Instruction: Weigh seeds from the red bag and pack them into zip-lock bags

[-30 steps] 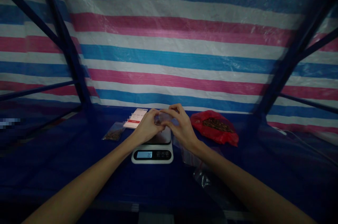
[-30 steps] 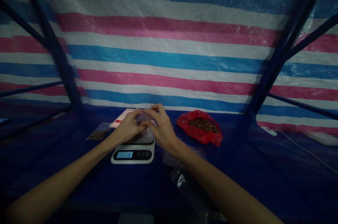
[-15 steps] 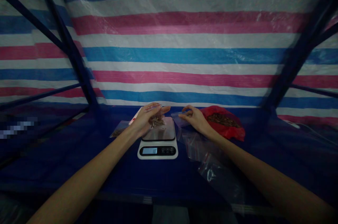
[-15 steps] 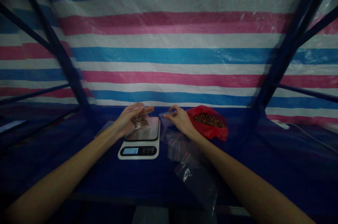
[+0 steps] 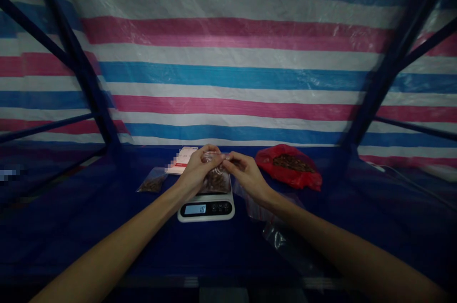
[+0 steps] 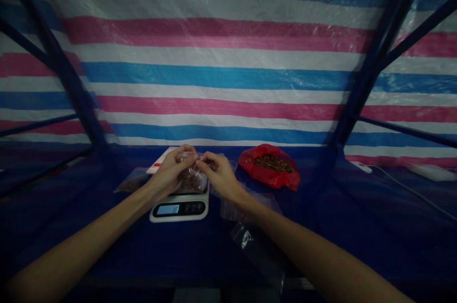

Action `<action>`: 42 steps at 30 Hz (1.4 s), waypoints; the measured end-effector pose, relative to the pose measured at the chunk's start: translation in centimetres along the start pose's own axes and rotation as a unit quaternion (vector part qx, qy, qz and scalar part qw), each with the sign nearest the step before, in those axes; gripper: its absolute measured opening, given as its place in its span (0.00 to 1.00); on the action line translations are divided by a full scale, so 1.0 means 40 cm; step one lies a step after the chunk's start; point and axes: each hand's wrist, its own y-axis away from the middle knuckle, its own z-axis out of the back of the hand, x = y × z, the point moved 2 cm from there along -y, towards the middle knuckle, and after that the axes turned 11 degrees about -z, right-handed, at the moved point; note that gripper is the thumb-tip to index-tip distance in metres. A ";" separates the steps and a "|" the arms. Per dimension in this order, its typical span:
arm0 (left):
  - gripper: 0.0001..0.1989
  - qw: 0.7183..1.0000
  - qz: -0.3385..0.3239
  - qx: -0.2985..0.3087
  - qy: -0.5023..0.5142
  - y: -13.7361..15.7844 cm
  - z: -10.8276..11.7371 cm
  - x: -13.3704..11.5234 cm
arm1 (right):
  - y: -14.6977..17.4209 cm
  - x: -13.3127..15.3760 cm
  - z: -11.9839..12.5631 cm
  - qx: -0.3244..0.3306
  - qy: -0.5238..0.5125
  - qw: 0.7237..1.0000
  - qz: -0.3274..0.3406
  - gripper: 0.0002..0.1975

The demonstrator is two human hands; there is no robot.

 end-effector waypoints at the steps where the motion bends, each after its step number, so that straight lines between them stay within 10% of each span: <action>1: 0.16 1.000 0.002 0.001 0.002 -0.002 0.003 0.003 | 0.000 -0.003 0.006 -0.011 -0.011 1.000 -0.006 0.14; 24: 0.10 0.983 -0.086 0.014 -0.161 -0.018 0.029 0.006 | -0.001 0.011 0.048 -0.098 -0.004 0.995 -0.031 0.15; 42: 0.12 0.978 -0.040 0.113 -0.171 0.015 -0.002 0.000 | 0.019 0.005 0.018 0.016 0.028 0.999 -0.017 0.15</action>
